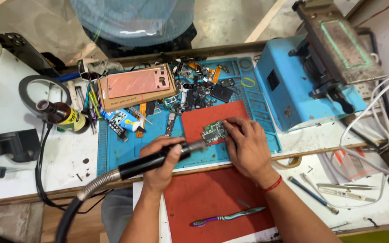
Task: The person heats a circuit board with a hot air station tool and uses their fingers to touch parts of the board while it rests on a red mat.
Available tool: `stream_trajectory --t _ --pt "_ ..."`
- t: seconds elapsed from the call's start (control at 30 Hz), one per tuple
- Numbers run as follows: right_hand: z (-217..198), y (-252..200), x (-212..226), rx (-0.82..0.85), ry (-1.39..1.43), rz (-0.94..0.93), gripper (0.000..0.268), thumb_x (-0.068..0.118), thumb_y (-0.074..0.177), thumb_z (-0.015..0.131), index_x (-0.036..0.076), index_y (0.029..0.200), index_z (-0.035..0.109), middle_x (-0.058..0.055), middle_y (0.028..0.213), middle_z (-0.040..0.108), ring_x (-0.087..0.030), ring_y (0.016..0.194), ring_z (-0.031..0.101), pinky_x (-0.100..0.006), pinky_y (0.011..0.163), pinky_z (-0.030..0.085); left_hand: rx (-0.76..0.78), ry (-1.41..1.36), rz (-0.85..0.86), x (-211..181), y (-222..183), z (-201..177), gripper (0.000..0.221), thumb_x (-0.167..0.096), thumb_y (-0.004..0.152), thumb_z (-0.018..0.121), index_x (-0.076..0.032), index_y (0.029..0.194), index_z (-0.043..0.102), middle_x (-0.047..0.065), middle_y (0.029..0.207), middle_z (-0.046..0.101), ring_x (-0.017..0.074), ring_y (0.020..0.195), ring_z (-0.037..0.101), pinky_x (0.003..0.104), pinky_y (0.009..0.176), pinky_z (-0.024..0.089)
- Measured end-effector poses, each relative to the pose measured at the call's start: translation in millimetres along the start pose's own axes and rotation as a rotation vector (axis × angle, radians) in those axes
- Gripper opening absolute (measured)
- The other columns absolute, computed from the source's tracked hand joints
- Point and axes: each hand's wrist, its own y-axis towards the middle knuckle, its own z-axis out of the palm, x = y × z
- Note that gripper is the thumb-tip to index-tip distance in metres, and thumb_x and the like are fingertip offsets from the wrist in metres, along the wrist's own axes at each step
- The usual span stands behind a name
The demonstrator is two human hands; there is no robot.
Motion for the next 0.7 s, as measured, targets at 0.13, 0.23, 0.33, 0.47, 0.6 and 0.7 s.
stream_trajectory --t 0.13,0.23,0.33,0.47,0.6,0.7 --pt "0 1 -2 -0.009 -0.038 -0.022 0.044 0.01 0.083 0.071 0.007 0.127 0.068 -0.011 0.127 0.063 -0.036 0.112 0.055 -0.046 0.101 0.044 -0.192 -0.049 -0.024 0 -1 8 0.02 -0.018 0.098 0.069 0.002 0.102 0.071 0.012 0.104 0.074 0.0175 0.096 0.069 0.031 0.091 0.054" --pt "2 -5 -6 0.026 -0.042 -0.006 0.044 0.009 0.088 0.071 0.007 0.132 0.068 -0.012 0.131 0.062 -0.037 0.114 0.054 -0.047 0.103 0.043 -0.099 0.018 -0.039 3 1 -2 0.022 -0.017 0.099 0.069 0.003 0.107 0.074 0.011 0.098 0.07 0.0187 0.093 0.066 0.031 0.088 0.052" --pt "1 -7 -3 0.027 -0.026 -0.028 0.041 0.009 0.091 0.071 0.007 0.132 0.069 -0.009 0.132 0.062 -0.035 0.12 0.054 -0.046 0.106 0.043 -0.062 -0.042 0.011 -1 -1 3 0.019 -0.017 0.098 0.069 0.002 0.103 0.073 0.012 0.103 0.074 0.0191 0.095 0.069 0.03 0.091 0.054" --pt "-1 -4 -1 0.035 -0.026 -0.012 0.04 0.01 0.091 0.071 0.006 0.131 0.07 -0.008 0.132 0.062 -0.034 0.12 0.054 -0.046 0.106 0.043 -0.162 0.029 -0.035 -7 3 8 0.02 -0.016 0.098 0.07 0.001 0.107 0.073 0.012 0.101 0.073 0.0189 0.094 0.068 0.03 0.091 0.053" --pt "-2 -6 0 0.04 -0.025 -0.011 0.041 0.009 0.091 0.071 0.006 0.132 0.07 -0.009 0.132 0.061 -0.034 0.12 0.053 -0.045 0.107 0.042 -0.159 0.062 0.007 -8 0 8 0.02 -0.017 0.098 0.07 0.001 0.108 0.073 0.012 0.102 0.073 0.0191 0.095 0.069 0.031 0.091 0.054" --pt "-2 -5 1 0.044 -0.01 -0.007 0.041 0.01 0.091 0.071 0.005 0.132 0.07 -0.009 0.133 0.061 -0.033 0.12 0.053 -0.045 0.107 0.042 -0.082 0.048 0.007 -7 2 1 0.021 -0.019 0.097 0.071 0.0 0.107 0.074 0.011 0.101 0.073 0.0186 0.092 0.069 0.03 0.088 0.054"
